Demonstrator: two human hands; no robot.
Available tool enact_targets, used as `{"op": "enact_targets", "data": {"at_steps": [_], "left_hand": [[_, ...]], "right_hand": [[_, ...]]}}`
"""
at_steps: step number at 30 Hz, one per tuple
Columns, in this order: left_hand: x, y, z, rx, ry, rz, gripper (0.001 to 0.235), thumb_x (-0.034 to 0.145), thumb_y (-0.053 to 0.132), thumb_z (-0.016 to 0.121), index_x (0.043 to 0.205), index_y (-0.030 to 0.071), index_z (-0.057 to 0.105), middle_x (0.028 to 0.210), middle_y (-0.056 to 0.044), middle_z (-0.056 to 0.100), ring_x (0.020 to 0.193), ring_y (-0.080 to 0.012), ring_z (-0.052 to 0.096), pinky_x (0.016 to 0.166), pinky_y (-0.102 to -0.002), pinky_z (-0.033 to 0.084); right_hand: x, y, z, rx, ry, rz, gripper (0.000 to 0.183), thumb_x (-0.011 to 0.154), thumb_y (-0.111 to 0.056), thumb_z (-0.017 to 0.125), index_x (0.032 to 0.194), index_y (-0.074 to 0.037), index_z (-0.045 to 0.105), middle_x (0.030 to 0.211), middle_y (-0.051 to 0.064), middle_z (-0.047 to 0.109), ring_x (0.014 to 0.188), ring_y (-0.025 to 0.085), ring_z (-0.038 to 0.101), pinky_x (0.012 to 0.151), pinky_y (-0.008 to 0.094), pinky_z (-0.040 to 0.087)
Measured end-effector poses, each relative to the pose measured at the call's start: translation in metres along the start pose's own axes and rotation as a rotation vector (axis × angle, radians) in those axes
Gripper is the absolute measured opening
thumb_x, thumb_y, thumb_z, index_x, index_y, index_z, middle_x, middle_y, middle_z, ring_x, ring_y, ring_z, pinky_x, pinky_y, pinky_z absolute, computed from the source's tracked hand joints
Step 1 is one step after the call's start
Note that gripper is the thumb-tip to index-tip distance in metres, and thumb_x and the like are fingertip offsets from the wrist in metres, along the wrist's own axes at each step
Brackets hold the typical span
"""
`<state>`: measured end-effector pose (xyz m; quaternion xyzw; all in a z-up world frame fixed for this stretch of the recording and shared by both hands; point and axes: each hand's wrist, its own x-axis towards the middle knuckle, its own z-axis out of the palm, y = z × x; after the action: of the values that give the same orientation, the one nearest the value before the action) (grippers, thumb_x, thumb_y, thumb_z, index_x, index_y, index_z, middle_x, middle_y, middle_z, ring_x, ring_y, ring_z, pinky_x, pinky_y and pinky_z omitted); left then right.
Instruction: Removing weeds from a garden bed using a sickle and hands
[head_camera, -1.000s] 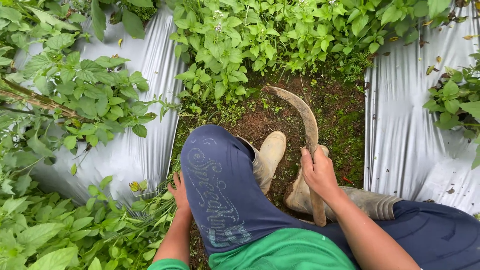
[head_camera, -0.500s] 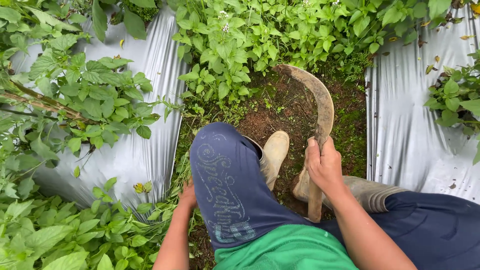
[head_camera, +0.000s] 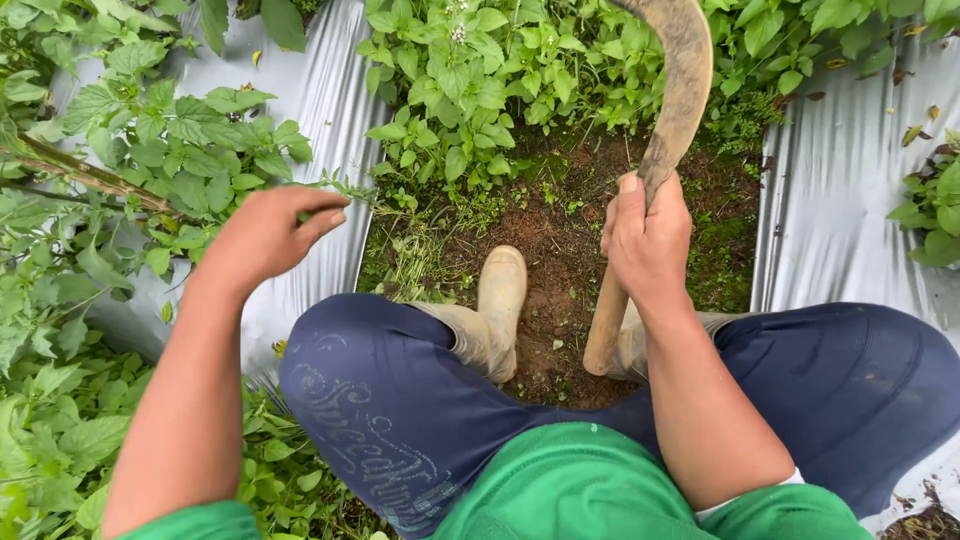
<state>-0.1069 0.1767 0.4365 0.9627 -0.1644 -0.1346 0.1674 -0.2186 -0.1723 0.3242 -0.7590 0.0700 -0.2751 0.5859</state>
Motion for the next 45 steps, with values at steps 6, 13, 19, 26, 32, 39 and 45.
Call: {"op": "enact_targets", "data": {"at_steps": [6,13,19,26,32,39,45], "left_hand": [[0.105,0.073,0.063,0.331,-0.44,0.302,0.025,0.101,0.021,0.062,0.118,0.01,0.077,0.101,-0.015,0.078,0.099,-0.0317,0.074,0.102,-0.049,0.053],[0.274,0.044,0.299,0.448,-0.462,0.457,0.025,0.091,0.027,0.076,0.107,0.008,0.079,0.096,-0.017,0.076,0.095,-0.0359,0.075,0.084,-0.054,0.061],[0.285,0.034,0.408,0.053,-0.316,0.11,0.05,0.097,0.028,0.07,0.14,0.007,0.055,0.124,-0.025,0.065,0.109,-0.0408,0.07,0.089,-0.056,0.061],[0.31,0.054,0.435,-0.108,-0.371,-0.237,0.098,0.088,0.053,0.075,0.159,0.012,0.021,0.144,-0.026,0.049,0.124,-0.0425,0.059,0.096,-0.058,0.054],[0.336,0.022,0.494,0.048,-0.275,-0.089,0.017,0.107,-0.002,0.055,0.114,0.007,0.069,0.081,-0.011,0.067,0.057,-0.0214,0.067,0.042,-0.031,0.06],[0.338,0.023,0.483,-0.097,-0.223,0.022,0.019,0.093,-0.001,0.07,0.107,0.01,0.074,0.102,-0.013,0.073,0.084,-0.026,0.075,0.079,-0.04,0.067],[0.317,0.051,0.477,-0.122,-0.277,0.238,0.011,0.095,0.005,0.064,0.103,0.01,0.07,0.108,-0.009,0.061,0.103,-0.0282,0.067,0.097,-0.05,0.06]], "right_hand": [[0.013,-0.034,-0.008,0.069,0.034,-0.085,0.019,0.114,-0.009,0.04,0.104,0.002,0.051,0.06,0.008,0.053,0.043,0.017,0.057,0.04,0.029,0.051],[-0.008,-0.048,-0.045,-0.047,0.073,-0.04,0.021,0.114,-0.006,0.04,0.108,0.009,0.053,0.058,0.012,0.054,0.043,0.022,0.059,0.044,0.034,0.052],[-0.016,0.012,-0.043,-0.124,0.07,0.157,0.02,0.109,-0.009,0.044,0.106,0.006,0.056,0.056,0.01,0.059,0.042,0.021,0.062,0.044,0.034,0.055],[0.016,0.05,-0.028,-0.251,-0.016,0.462,0.018,0.108,-0.02,0.044,0.112,-0.004,0.053,0.062,0.005,0.056,0.048,0.014,0.054,0.052,0.028,0.047],[0.033,0.068,-0.013,-0.263,-0.112,0.425,0.015,0.106,-0.02,0.046,0.111,-0.008,0.054,0.065,0.0,0.057,0.051,0.011,0.056,0.054,0.028,0.048],[0.023,0.069,-0.021,-0.403,-0.128,0.401,0.019,0.105,-0.024,0.049,0.111,-0.008,0.057,0.066,-0.002,0.063,0.053,0.013,0.06,0.059,0.031,0.051],[0.005,0.077,-0.037,-0.445,-0.08,0.387,0.019,0.108,-0.021,0.045,0.111,-0.005,0.054,0.063,0.0,0.058,0.054,0.013,0.057,0.063,0.031,0.048]]}}
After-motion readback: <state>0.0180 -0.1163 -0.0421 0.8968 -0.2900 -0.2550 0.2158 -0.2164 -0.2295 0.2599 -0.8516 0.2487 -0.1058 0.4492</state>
